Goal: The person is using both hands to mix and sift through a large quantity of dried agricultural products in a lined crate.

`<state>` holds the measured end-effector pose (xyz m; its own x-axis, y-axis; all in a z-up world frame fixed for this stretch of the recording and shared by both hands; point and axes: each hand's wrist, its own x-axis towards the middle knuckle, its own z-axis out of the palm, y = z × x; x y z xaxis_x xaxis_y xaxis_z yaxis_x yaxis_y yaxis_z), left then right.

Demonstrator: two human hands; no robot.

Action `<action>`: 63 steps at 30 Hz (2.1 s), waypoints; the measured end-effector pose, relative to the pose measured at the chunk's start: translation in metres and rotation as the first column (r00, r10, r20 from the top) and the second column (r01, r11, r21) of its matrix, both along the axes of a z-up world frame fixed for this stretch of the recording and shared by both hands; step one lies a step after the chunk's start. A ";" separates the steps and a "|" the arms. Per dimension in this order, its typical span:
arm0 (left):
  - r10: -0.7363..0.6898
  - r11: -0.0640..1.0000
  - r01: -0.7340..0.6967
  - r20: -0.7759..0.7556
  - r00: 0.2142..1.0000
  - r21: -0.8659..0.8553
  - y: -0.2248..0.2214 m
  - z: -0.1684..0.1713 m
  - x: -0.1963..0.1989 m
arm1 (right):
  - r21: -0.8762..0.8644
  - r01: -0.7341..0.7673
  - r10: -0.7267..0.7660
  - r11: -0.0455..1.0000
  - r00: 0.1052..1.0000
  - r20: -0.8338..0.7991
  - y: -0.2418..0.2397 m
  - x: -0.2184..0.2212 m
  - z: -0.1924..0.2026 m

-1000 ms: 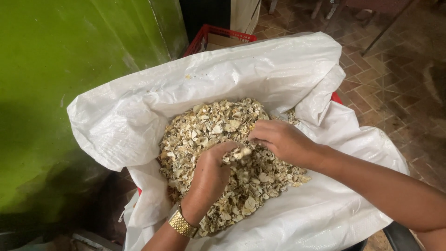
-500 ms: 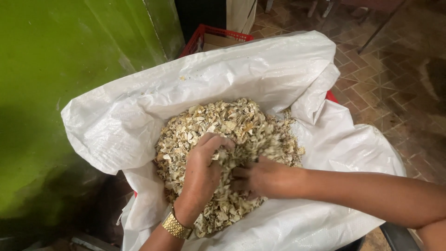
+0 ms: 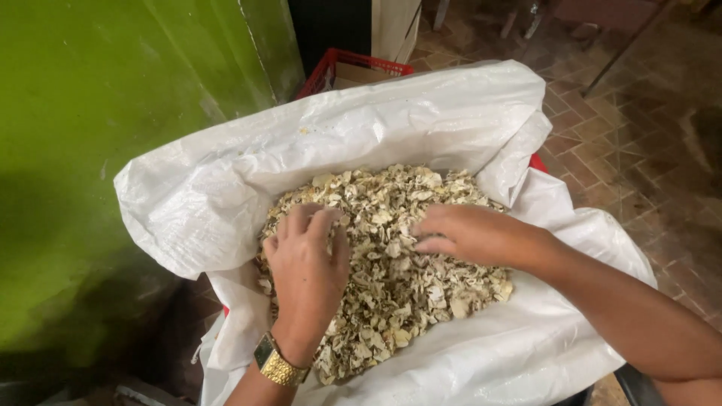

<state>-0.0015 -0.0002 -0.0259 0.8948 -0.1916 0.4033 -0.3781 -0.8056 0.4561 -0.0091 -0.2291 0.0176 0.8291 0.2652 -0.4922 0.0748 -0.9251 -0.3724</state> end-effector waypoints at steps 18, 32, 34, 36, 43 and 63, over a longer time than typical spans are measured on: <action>0.050 0.981 0.124 -0.809 0.585 0.150 0.035 -0.048 0.040 | -0.084 -0.108 0.112 0.991 0.993 0.047 -0.011 0.014 -0.098; -0.169 0.977 -0.074 -0.939 0.298 -0.199 0.022 0.025 0.014 | 0.247 0.350 -0.202 0.904 0.857 -0.475 0.011 0.012 -0.084; -0.195 0.965 -0.116 -0.938 0.285 -0.236 0.016 0.050 0.010 | 0.307 0.349 -0.223 0.885 0.898 -0.378 0.015 0.012 -0.066; -0.193 0.932 -0.240 -0.934 0.302 -0.271 0.007 0.066 0.000 | 0.075 0.380 -0.307 0.922 0.834 -0.459 0.036 -0.010 0.002; -0.273 0.921 -0.199 -0.919 0.283 -0.335 0.006 0.023 0.002 | 0.260 0.395 -0.295 0.881 0.889 -0.351 0.038 -0.015 -0.016; -0.245 0.931 -0.097 -0.797 0.552 -0.353 0.039 -0.101 0.043 | 0.447 0.314 -0.422 0.837 0.892 0.163 -0.001 -0.007 -0.069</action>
<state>0.0415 0.0392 -0.1264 0.8465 -0.2881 -0.4477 0.2467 -0.5328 0.8094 -0.0162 -0.2302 -0.0518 0.9829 0.0433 -0.1789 -0.1029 -0.6769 -0.7289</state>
